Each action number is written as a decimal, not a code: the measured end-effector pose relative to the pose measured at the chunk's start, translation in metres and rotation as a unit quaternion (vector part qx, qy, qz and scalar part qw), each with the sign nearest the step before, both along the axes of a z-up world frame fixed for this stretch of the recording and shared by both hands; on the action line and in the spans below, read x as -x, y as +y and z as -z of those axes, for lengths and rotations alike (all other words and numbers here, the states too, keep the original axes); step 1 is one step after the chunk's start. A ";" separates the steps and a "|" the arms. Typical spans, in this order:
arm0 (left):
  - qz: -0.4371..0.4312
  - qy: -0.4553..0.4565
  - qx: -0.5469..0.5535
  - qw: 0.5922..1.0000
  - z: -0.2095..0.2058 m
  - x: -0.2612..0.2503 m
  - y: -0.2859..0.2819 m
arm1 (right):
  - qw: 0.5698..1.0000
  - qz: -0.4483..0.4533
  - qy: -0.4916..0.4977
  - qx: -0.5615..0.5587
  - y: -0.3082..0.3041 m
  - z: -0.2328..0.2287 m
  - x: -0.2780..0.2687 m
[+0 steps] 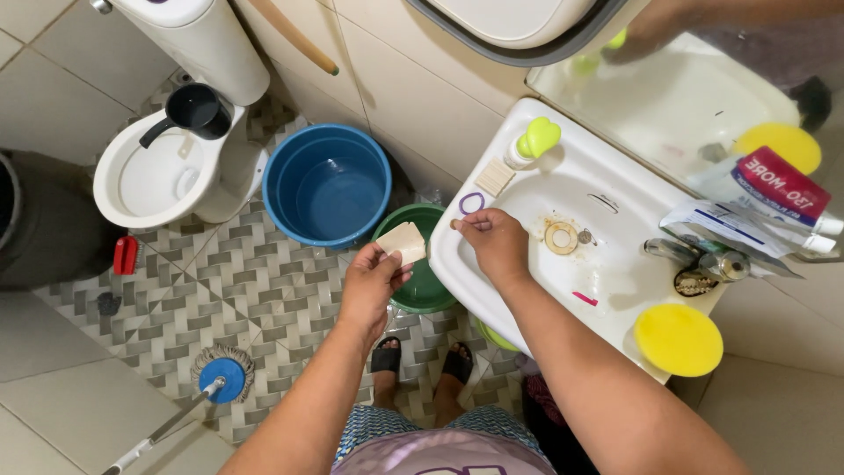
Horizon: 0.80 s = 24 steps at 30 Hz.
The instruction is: Cleaning the sink and wall tiles in a bathroom with a sponge and water.
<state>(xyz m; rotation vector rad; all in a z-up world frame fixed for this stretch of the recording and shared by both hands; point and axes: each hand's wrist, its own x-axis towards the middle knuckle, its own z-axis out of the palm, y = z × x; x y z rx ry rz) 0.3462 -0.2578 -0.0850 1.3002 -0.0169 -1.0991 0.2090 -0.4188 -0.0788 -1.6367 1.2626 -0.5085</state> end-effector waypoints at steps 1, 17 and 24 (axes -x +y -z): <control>0.002 0.000 -0.001 1.000 -0.001 0.000 0.000 | 1.000 0.002 0.000 -0.001 -0.001 0.001 0.001; 0.062 -0.008 0.014 0.998 -0.022 0.014 -0.035 | 0.961 0.079 -0.164 -0.210 -0.024 -0.001 0.091; 0.190 0.010 0.047 0.981 -0.035 0.053 -0.066 | 0.929 0.121 -0.219 -0.272 0.019 -0.076 0.113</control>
